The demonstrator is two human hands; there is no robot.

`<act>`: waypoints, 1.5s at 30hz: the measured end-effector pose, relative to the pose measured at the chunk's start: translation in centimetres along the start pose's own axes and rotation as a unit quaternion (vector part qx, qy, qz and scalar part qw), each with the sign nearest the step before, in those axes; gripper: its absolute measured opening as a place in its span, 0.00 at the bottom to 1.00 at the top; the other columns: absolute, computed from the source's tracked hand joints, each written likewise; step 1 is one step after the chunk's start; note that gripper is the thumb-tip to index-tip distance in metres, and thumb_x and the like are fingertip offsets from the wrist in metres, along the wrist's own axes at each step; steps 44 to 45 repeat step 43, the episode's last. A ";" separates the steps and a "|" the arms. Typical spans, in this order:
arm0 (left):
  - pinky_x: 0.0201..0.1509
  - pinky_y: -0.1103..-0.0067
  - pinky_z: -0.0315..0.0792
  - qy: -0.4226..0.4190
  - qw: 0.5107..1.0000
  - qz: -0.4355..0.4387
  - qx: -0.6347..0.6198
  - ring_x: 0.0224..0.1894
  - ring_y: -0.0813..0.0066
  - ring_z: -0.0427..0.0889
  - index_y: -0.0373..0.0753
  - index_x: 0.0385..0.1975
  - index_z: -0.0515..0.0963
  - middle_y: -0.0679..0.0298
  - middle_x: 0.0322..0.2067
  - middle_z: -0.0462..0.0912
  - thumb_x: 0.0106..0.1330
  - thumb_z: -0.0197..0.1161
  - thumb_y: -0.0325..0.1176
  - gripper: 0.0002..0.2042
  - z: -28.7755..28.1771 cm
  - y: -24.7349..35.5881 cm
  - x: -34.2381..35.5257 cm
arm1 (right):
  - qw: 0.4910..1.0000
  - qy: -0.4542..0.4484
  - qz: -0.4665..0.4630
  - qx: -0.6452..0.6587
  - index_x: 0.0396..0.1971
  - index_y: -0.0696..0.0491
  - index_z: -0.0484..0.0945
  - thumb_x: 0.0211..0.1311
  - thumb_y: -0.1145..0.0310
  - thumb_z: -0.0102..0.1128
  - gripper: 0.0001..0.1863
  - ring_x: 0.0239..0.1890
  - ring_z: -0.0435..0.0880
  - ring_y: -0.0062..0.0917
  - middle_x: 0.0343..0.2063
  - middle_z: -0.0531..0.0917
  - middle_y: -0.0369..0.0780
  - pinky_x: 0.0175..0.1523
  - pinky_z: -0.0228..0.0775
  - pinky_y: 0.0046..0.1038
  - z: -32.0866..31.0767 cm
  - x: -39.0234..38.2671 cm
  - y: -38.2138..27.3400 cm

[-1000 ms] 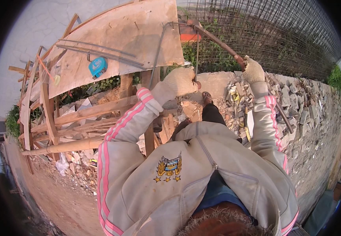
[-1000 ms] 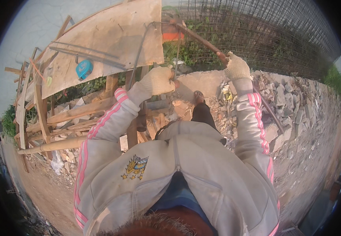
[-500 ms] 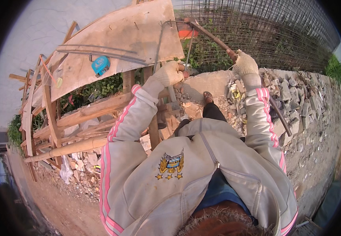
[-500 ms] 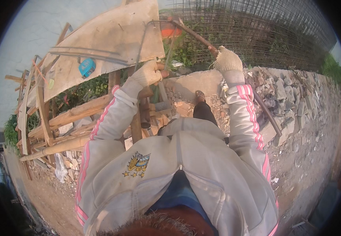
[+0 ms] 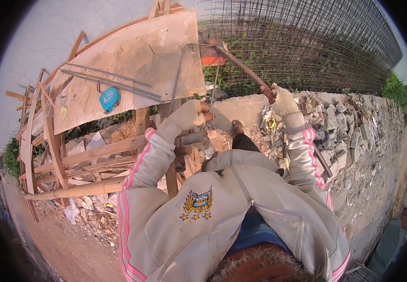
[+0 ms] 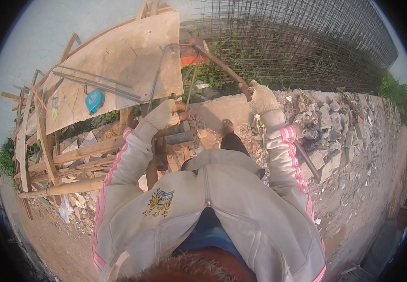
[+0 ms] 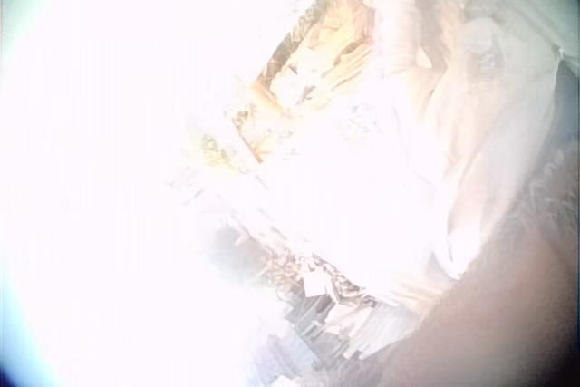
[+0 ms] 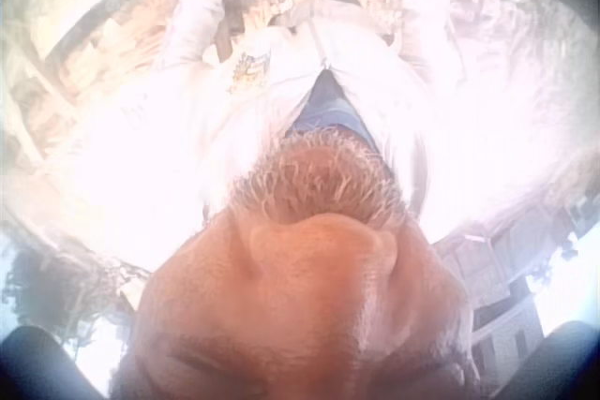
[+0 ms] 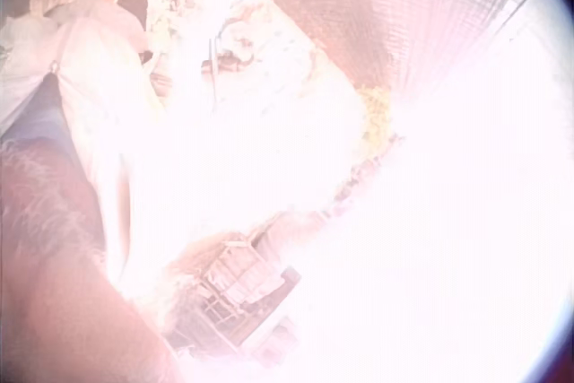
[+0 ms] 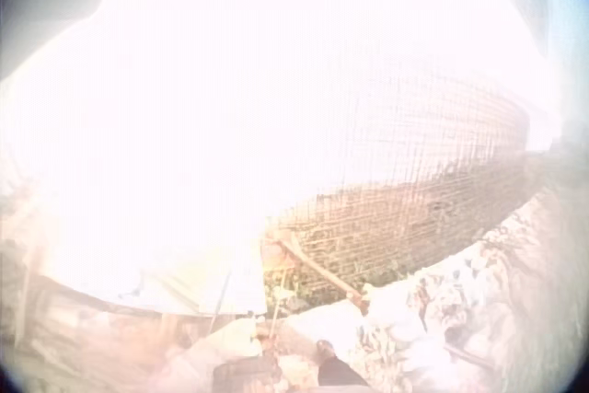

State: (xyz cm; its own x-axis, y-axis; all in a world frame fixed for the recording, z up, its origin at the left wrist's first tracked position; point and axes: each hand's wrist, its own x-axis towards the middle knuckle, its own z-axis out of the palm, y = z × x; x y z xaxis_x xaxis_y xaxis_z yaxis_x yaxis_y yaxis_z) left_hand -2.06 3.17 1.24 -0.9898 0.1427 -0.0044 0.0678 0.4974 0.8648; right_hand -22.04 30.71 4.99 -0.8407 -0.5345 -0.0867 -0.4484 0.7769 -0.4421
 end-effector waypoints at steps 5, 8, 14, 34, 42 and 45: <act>0.24 0.78 0.64 -0.016 0.985 -0.153 -0.077 0.21 0.82 0.72 0.33 0.24 0.77 0.69 0.16 0.70 0.64 0.66 0.35 0.12 0.3 -0.8 1.1 | 0.997 0.048 -0.036 -0.043 0.38 0.56 0.77 0.69 0.46 0.49 0.25 0.36 0.85 0.48 0.28 0.85 0.51 0.42 0.76 0.47 -0.7 -1.2 -0.7; 0.22 0.78 0.66 0.034 0.986 -0.119 -0.109 0.18 0.81 0.73 0.34 0.20 0.73 0.69 0.16 0.71 0.63 0.67 0.35 0.15 0.4 -1.4 0.6 | 0.998 0.049 -0.002 -0.039 0.39 0.56 0.77 0.70 0.42 0.47 0.28 0.35 0.85 0.48 0.27 0.84 0.51 0.41 0.76 0.47 -0.2 -1.9 -1.9; 0.21 0.78 0.67 0.063 0.985 -0.142 -0.070 0.17 0.80 0.73 0.34 0.23 0.76 0.69 0.17 0.73 0.61 0.69 0.38 0.14 0.1 -2.3 0.0 | 0.997 0.073 -0.003 -0.035 0.39 0.56 0.77 0.70 0.46 0.49 0.25 0.36 0.86 0.47 0.28 0.85 0.49 0.42 0.77 0.46 -0.2 -3.0 -2.9; 0.27 0.66 0.66 0.404 0.914 -0.043 -0.009 0.22 0.60 0.73 0.35 0.34 0.73 0.56 0.18 0.67 0.70 0.60 0.38 0.12 5.7 7.3 7.8 | 0.897 0.052 -0.079 0.431 0.25 0.52 0.75 0.59 0.52 0.71 0.19 0.23 0.68 0.15 0.19 0.73 0.28 0.28 0.61 0.23 9.6 4.7 4.0; 0.17 0.87 0.62 0.424 0.864 0.036 -0.267 0.14 0.86 0.67 0.37 0.39 0.76 0.70 0.13 0.67 0.73 0.57 0.48 0.17 0.9 13.4 4.0 | 0.783 -0.109 -0.140 0.596 0.61 0.56 0.73 0.61 0.43 0.66 0.37 0.40 0.82 0.19 0.42 0.84 0.38 0.37 0.75 0.22 8.4 4.7 -2.1; 0.17 0.86 0.63 0.435 0.850 0.027 -0.295 0.14 0.84 0.68 0.38 0.41 0.76 0.69 0.14 0.69 0.71 0.59 0.51 0.19 0.6 13.6 4.0 | 0.758 -0.135 -0.163 0.617 0.63 0.56 0.70 0.62 0.43 0.65 0.38 0.44 0.82 0.20 0.48 0.83 0.41 0.43 0.78 0.22 8.3 4.8 -3.5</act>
